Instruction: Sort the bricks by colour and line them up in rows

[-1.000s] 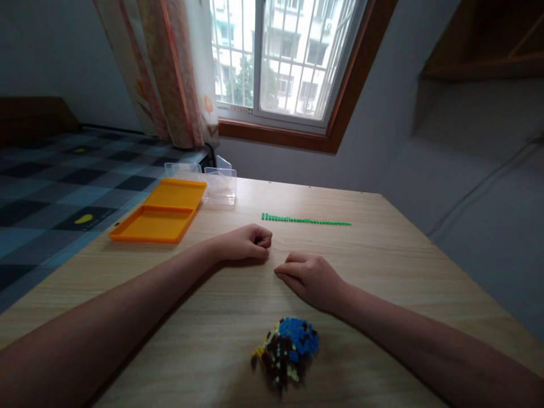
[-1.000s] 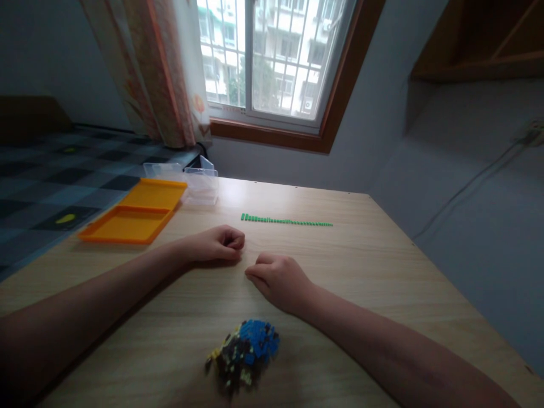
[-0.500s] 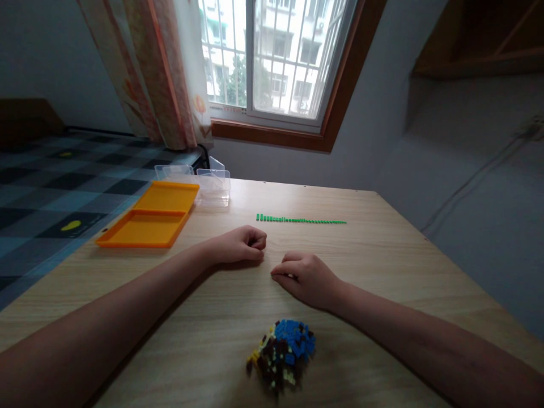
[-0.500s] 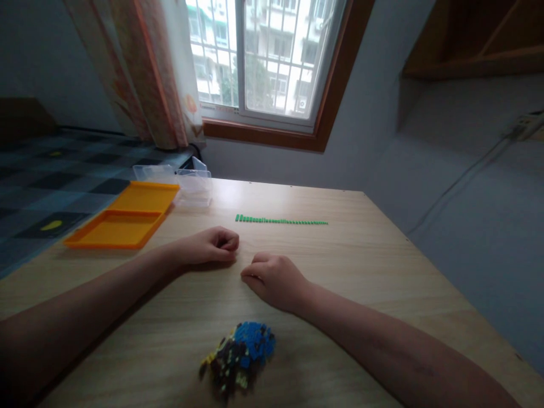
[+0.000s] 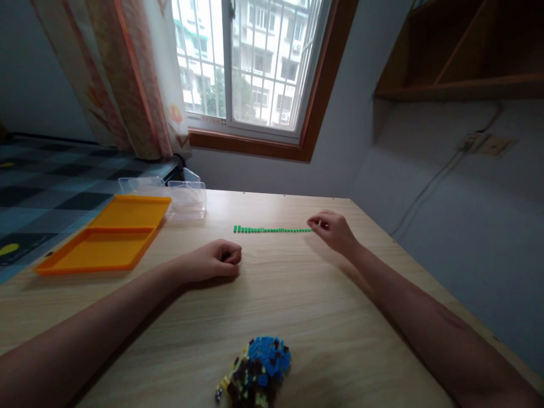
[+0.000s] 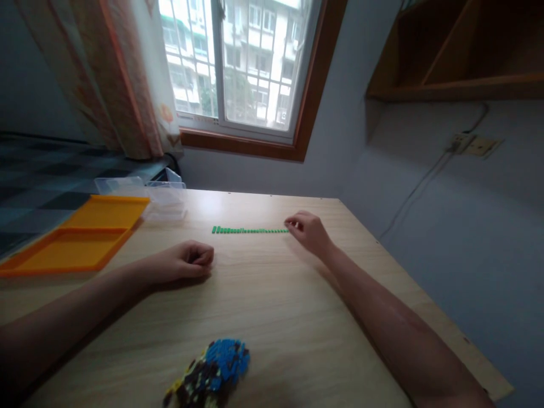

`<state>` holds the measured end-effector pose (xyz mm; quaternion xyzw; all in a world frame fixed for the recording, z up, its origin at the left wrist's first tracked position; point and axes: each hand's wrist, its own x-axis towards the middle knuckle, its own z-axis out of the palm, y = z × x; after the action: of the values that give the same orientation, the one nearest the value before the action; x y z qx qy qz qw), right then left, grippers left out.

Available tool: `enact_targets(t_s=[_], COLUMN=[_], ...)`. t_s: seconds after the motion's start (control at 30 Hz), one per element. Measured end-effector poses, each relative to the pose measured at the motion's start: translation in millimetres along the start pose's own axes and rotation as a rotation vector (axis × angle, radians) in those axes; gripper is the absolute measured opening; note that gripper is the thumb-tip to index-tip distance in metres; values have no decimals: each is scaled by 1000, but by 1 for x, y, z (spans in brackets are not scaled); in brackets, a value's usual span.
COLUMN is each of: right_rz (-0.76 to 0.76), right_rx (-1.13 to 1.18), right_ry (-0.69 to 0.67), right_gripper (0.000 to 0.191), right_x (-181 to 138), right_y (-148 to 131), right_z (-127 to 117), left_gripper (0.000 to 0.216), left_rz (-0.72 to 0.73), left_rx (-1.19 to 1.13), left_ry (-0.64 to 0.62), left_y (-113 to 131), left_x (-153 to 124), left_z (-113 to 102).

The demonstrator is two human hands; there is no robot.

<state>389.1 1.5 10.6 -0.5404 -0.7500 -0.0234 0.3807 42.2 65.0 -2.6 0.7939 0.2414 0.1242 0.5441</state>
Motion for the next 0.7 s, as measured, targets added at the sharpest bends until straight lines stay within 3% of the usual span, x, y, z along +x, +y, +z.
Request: enact_targets(t_s=[0.13,0.23,0.43,0.7], right_rz=[158,209,218,284], right_rx=[-227,-242,-211,-177], right_ry=[-90,-128,-186,-103], right_gripper=[25,25,22,27], right_x=[-6,-19,-24,-28], right_y=[75,102,112,117], right_z=[-28,-30,-16,-13], left_gripper=[39,39,37,37], left_rz=[3,-8,-4,-11], left_rx=[-4,-17,-33,-17], left_ry=[11,14,13,-1], left_y=[0,-2,-6,-5], left_x=[0,0,1,1], left_z=[0,0,-1,-2])
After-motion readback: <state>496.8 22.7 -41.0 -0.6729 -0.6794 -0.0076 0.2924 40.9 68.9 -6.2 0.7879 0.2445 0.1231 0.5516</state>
